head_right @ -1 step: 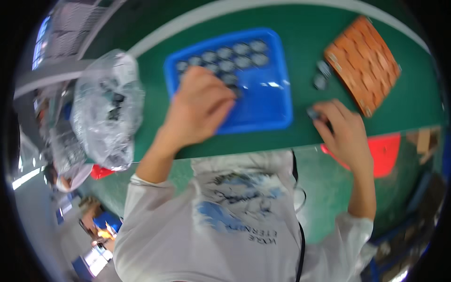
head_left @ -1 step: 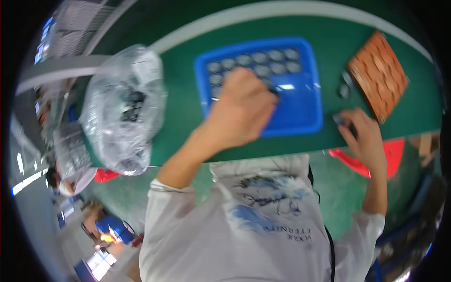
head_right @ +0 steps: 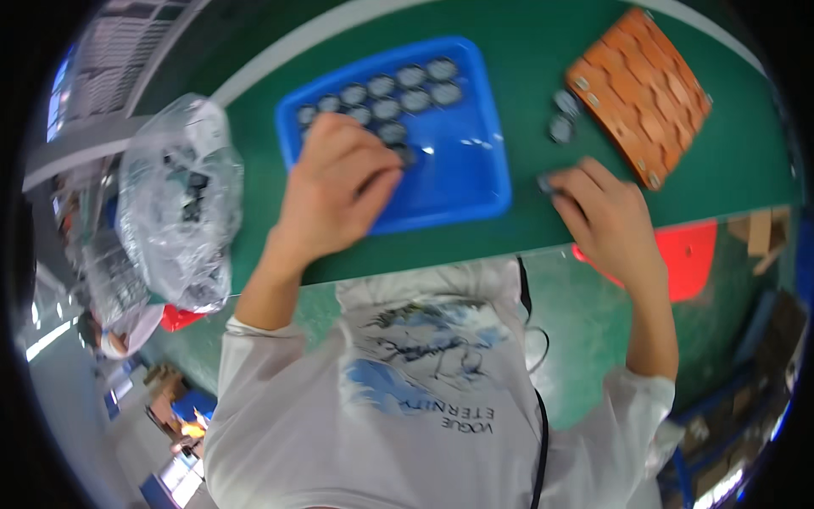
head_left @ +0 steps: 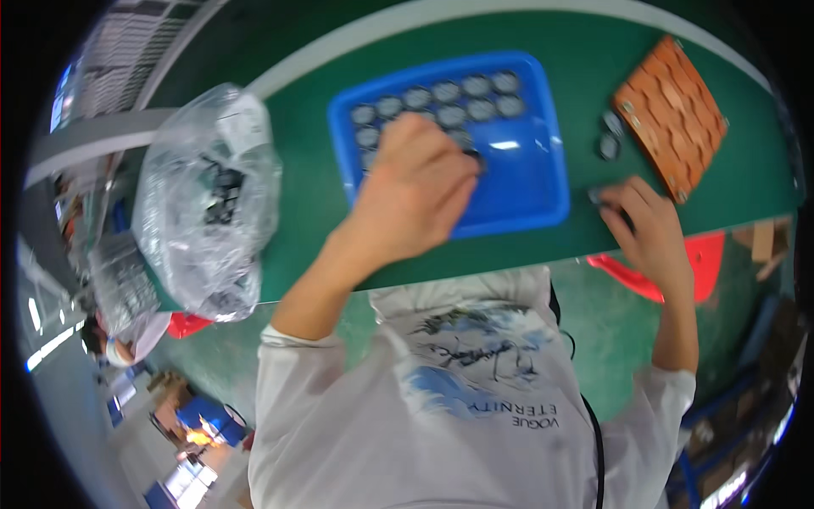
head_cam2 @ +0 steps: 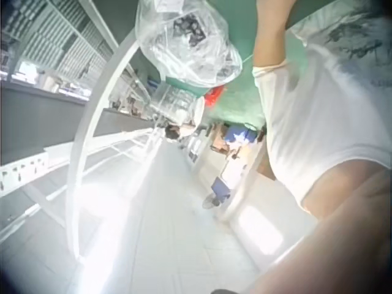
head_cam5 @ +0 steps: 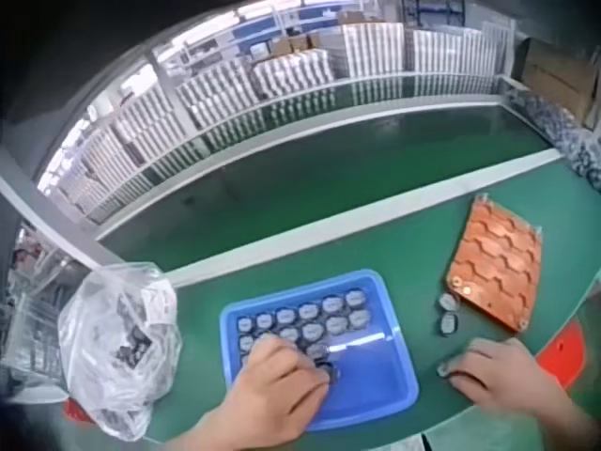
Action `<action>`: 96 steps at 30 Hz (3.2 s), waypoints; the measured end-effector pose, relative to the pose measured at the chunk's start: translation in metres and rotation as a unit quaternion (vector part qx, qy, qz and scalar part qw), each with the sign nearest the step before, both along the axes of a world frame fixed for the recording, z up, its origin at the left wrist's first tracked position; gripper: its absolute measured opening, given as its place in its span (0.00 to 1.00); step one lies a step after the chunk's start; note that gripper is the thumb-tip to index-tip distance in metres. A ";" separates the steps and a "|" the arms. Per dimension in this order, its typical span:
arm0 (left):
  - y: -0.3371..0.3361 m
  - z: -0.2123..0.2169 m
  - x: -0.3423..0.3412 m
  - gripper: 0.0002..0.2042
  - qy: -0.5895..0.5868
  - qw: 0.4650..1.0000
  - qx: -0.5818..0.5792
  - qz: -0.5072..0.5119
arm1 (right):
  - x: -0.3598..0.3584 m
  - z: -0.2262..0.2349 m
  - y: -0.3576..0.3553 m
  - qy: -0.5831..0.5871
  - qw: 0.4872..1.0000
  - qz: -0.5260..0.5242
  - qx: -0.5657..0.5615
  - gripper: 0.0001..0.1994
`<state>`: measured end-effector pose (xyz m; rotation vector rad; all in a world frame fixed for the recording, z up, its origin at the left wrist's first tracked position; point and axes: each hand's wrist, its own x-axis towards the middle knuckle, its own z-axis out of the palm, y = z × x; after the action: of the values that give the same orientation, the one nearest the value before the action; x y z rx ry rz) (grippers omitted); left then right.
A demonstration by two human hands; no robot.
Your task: Sort small circular electronic components from a plastic bag into a segmented blue tray.
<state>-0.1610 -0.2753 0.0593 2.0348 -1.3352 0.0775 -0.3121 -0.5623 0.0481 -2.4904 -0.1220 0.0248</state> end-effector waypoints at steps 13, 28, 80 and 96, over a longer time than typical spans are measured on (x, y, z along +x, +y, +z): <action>-0.047 -0.030 0.001 0.04 -0.123 0.992 0.021 0.012 | 0.058 0.015 0.041 -0.177 0.973 0.083 -0.120 0.07; -0.048 -0.033 0.006 0.05 -0.119 0.992 0.004 0.040 | 0.106 -0.036 0.038 -0.490 0.858 0.141 -0.059 0.05; -0.041 0.001 -0.043 0.10 -0.056 0.977 -0.205 -0.022 | -0.001 0.012 0.059 0.035 0.845 -0.106 0.523 0.20; -0.019 -0.015 -0.014 0.09 -0.074 0.994 0.070 -0.025 | -0.024 -0.019 0.013 -0.067 0.982 -0.170 -0.040 0.11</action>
<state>-0.1752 -0.2946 0.0442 2.1458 -1.5209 0.1161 -0.3365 -0.5495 0.0294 -2.5600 0.2557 -0.2857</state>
